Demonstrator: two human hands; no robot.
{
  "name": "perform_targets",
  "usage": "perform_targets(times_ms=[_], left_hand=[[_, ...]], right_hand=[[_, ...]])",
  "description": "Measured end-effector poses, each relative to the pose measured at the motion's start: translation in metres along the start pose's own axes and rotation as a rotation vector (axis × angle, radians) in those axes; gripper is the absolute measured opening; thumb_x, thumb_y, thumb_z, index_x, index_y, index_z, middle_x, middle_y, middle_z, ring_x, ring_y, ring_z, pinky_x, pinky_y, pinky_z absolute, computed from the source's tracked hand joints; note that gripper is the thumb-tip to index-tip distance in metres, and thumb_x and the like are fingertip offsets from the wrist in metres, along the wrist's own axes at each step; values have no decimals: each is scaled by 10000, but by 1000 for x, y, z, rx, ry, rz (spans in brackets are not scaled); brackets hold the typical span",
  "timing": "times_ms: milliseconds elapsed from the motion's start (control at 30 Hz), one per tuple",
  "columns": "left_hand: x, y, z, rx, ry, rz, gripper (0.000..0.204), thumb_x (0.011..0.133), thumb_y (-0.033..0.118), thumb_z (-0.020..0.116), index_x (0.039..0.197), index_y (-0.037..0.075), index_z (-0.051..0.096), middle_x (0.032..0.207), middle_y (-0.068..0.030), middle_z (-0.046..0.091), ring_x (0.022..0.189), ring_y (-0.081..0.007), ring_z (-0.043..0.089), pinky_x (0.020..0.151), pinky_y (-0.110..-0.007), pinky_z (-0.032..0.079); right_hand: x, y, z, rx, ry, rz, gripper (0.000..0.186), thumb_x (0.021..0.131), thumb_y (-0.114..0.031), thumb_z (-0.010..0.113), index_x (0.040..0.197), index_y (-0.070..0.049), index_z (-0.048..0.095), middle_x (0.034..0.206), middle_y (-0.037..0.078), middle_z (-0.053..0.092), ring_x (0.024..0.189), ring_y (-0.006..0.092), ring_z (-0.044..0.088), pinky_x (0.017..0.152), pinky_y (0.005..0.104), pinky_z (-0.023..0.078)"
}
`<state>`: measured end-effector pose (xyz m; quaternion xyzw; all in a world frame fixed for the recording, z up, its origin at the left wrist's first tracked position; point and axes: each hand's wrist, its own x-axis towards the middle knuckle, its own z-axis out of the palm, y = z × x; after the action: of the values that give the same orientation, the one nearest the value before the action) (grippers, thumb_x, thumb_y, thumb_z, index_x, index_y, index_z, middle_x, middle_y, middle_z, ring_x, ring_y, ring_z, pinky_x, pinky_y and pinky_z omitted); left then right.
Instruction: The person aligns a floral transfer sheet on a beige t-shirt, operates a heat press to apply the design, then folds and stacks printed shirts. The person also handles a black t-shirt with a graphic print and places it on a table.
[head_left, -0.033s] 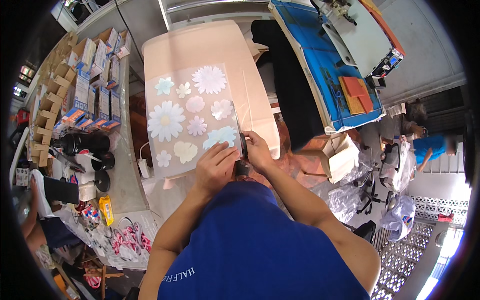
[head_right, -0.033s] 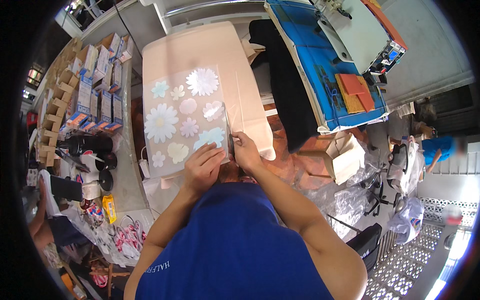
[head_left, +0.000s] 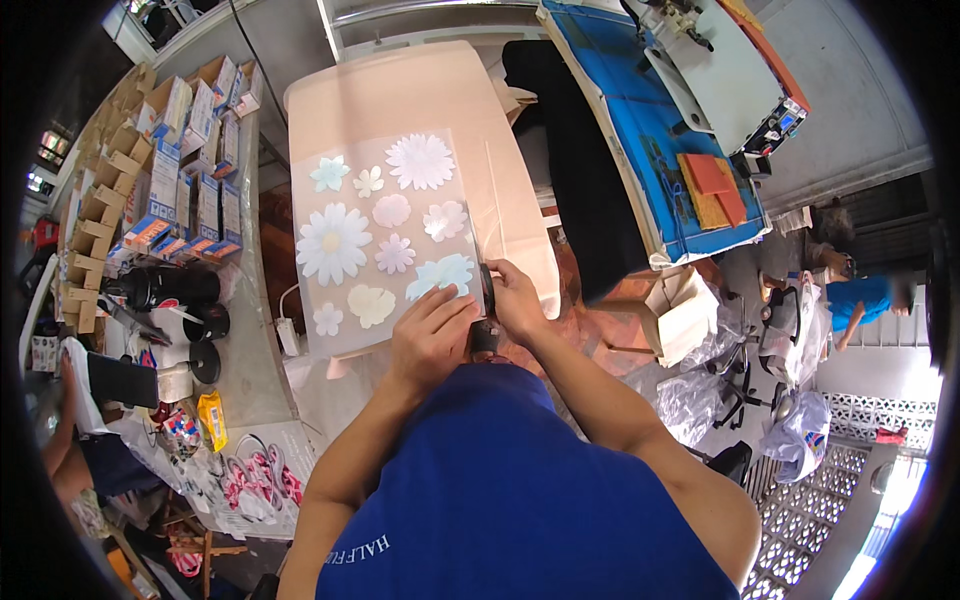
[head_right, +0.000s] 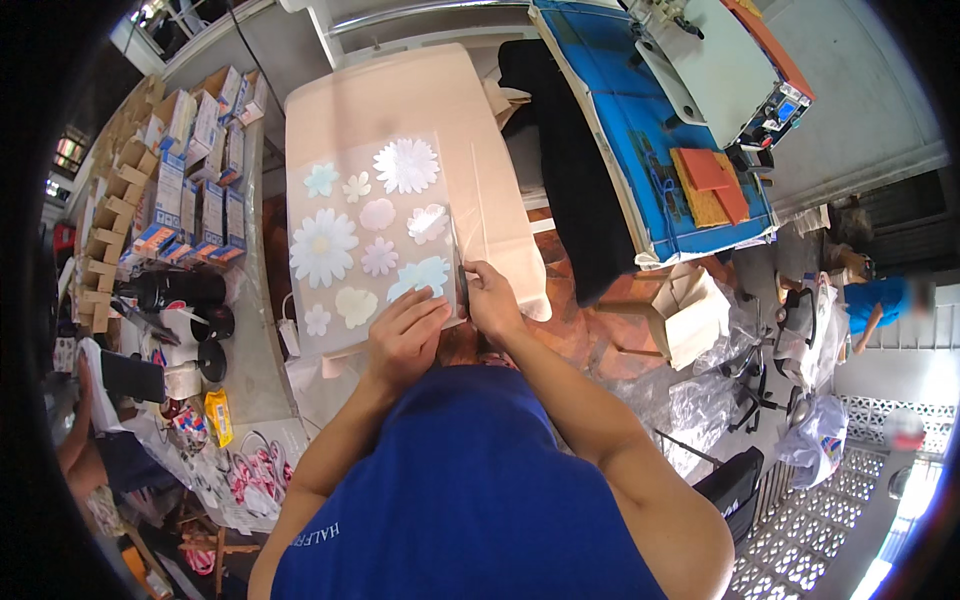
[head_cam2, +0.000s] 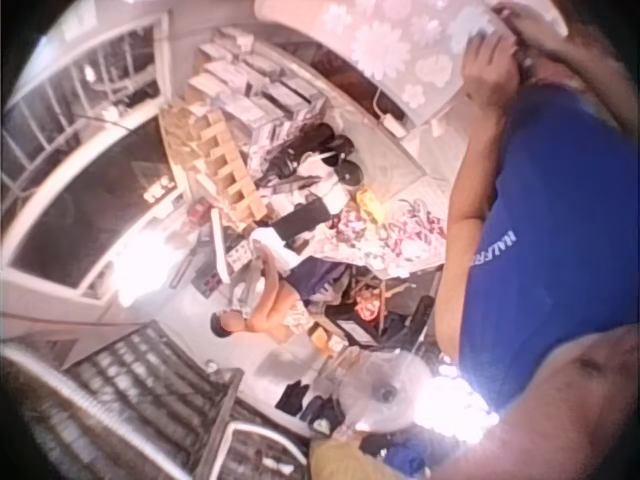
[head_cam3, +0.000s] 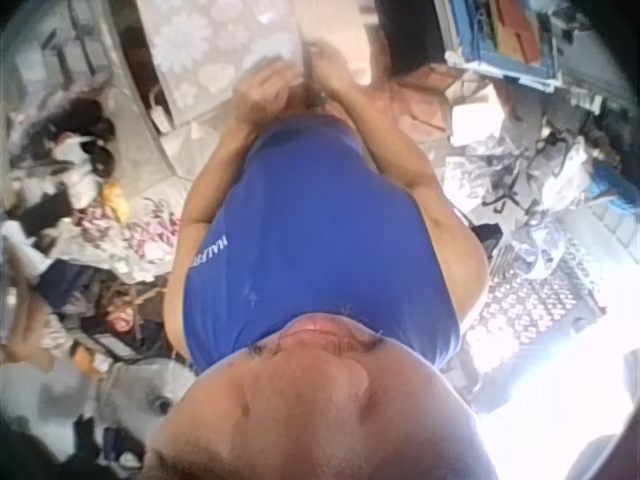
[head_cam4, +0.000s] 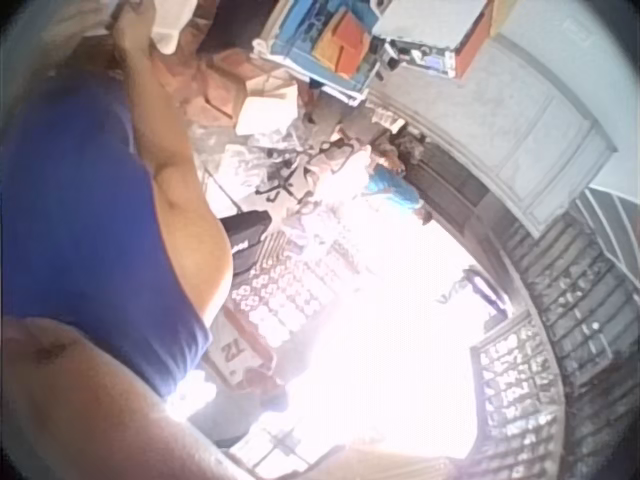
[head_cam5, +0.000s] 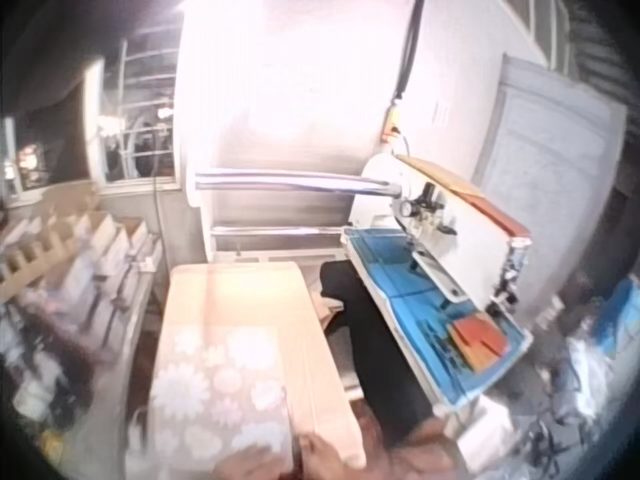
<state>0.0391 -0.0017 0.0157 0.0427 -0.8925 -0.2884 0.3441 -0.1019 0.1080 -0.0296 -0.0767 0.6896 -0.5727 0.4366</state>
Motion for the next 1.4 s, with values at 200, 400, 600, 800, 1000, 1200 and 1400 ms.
perform_targets(times_ms=[200,400,600,800,1000,1200,1400], left_hand=[[8,8,-9,12,30,21,182,756,-17,701,929,34,728,984,-97,730,987,-321,700,906,-449,565],[6,16,-16,5,39,37,185,758,14,703,939,46,723,990,-76,723,993,-304,695,900,-447,568],[2,25,-22,5,50,43,162,770,17,706,929,45,724,973,-77,723,982,-300,698,897,-446,570],[-9,36,-31,-35,19,33,149,793,40,713,941,41,727,996,-80,722,1010,-308,689,920,-454,553],[-18,2,-22,189,-357,-348,493,863,307,722,1262,39,613,1412,-159,525,1386,-392,392,1150,-623,220],[9,-77,2,409,-218,-417,625,908,384,633,1388,10,489,1472,-220,428,1442,-468,258,1159,-676,99],[78,-82,77,262,-343,-241,611,861,290,692,1392,57,501,1479,-198,422,1433,-463,281,1156,-692,101]], right_hand=[[32,-24,2,60,-5,-11,311,960,-59,456,1249,7,548,723,56,590,543,123,546,424,266,382],[52,-38,6,67,58,-30,217,969,-168,583,1146,-44,604,653,4,559,450,87,451,375,249,310],[61,-52,7,113,55,-12,169,958,-178,607,1069,-51,614,643,3,545,468,90,460,385,264,300],[88,-57,6,98,46,-38,163,951,-142,604,1078,-39,612,668,7,538,490,96,468,397,268,309],[80,-75,-1,10,40,-62,196,972,-166,584,1128,-49,597,708,16,564,531,105,515,430,261,365],[33,-73,-31,266,-206,143,204,992,-285,592,1058,-98,544,761,12,565,576,117,551,440,250,380],[-6,-45,-80,763,-604,224,288,997,-382,585,1142,-140,529,817,24,546,628,83,510,445,207,360]])
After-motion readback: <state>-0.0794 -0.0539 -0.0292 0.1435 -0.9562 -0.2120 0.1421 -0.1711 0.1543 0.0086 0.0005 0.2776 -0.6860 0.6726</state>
